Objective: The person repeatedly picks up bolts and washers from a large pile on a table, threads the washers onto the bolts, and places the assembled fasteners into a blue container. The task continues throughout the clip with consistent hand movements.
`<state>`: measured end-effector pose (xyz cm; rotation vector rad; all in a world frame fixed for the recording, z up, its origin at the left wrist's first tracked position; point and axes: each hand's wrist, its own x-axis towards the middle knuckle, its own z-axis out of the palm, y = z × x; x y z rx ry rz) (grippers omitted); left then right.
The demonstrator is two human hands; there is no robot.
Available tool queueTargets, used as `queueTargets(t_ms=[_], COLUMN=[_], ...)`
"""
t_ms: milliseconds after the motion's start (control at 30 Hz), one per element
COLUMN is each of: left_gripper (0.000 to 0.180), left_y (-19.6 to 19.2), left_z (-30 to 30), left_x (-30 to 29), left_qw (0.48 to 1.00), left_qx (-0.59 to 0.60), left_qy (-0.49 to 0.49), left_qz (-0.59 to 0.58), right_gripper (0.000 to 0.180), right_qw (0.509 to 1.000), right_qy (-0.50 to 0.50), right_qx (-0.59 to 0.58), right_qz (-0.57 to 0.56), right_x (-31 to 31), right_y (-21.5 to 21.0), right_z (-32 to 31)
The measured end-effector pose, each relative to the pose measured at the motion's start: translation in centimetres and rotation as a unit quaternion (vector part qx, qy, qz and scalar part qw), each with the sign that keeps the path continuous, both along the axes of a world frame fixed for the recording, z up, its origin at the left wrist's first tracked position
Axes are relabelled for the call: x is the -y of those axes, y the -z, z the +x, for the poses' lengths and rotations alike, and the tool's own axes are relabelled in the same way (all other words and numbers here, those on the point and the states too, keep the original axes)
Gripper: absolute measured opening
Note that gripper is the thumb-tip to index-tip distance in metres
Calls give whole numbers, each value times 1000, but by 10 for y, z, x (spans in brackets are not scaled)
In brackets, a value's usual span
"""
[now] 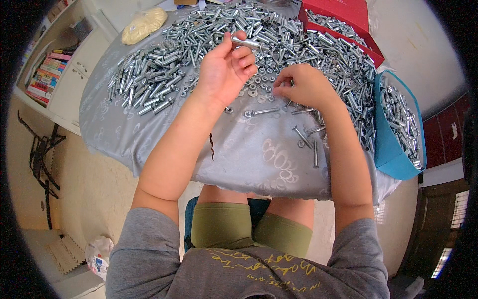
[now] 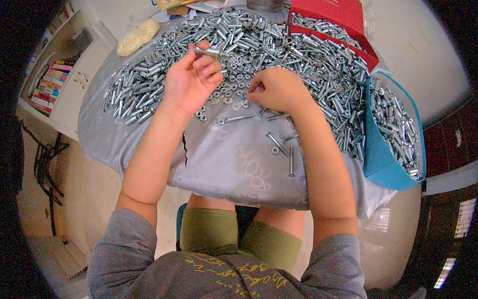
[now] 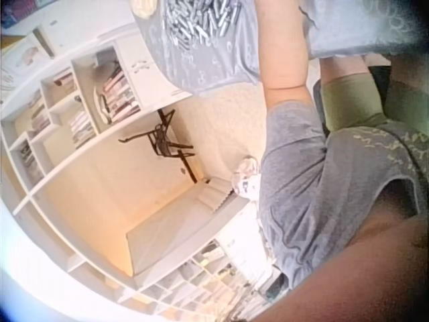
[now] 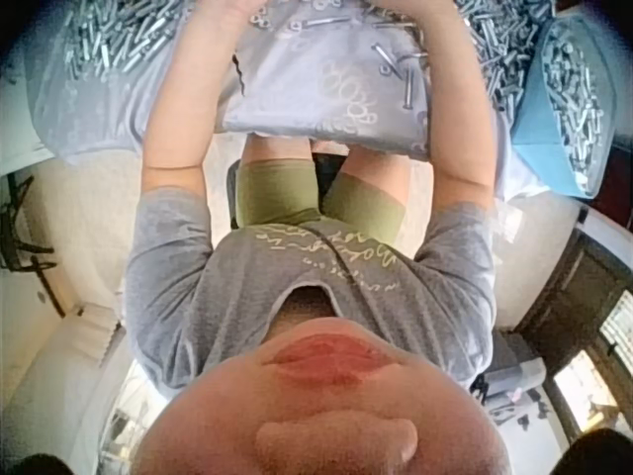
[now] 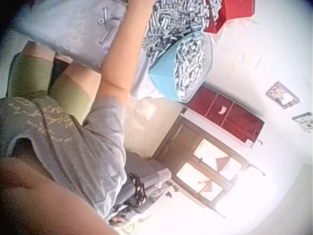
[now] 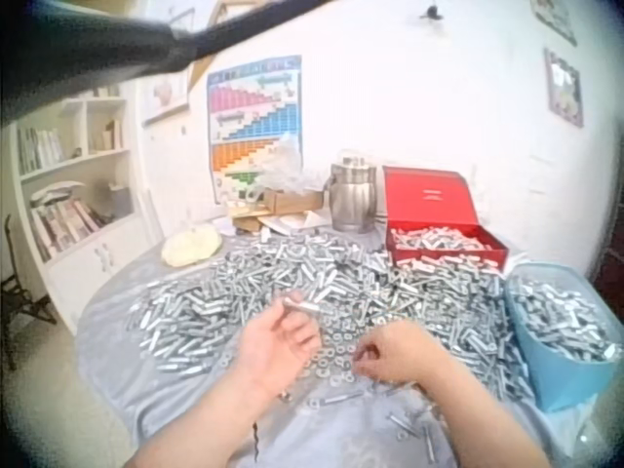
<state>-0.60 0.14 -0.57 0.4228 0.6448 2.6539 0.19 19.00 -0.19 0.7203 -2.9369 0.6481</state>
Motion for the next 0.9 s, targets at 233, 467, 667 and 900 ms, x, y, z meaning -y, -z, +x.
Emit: queueTargets(t_ms=[233, 467, 667, 900], left_gripper=[23, 22, 23, 25], left_y=[1, 2, 0, 1], left_z=[0, 0, 1, 1], left_x=[0, 1, -1, -1], left_qw=[1000, 1000, 1000, 999], left_qx=[-6, -19, -5, -4], left_qy=[4, 17, -5, -23], left_qz=[-5, -1, -13, -25], right_gripper=[20, 21, 22, 27], right_qw=[999, 996, 931, 844], right_qy=[40, 53, 29, -7], right_qx=[-25, -70, 13, 43], right_qz=[8, 7, -364, -534], right_x=[14, 20, 18, 25], right_y=[6, 18, 12, 0], right_z=[3, 1, -10, -2])
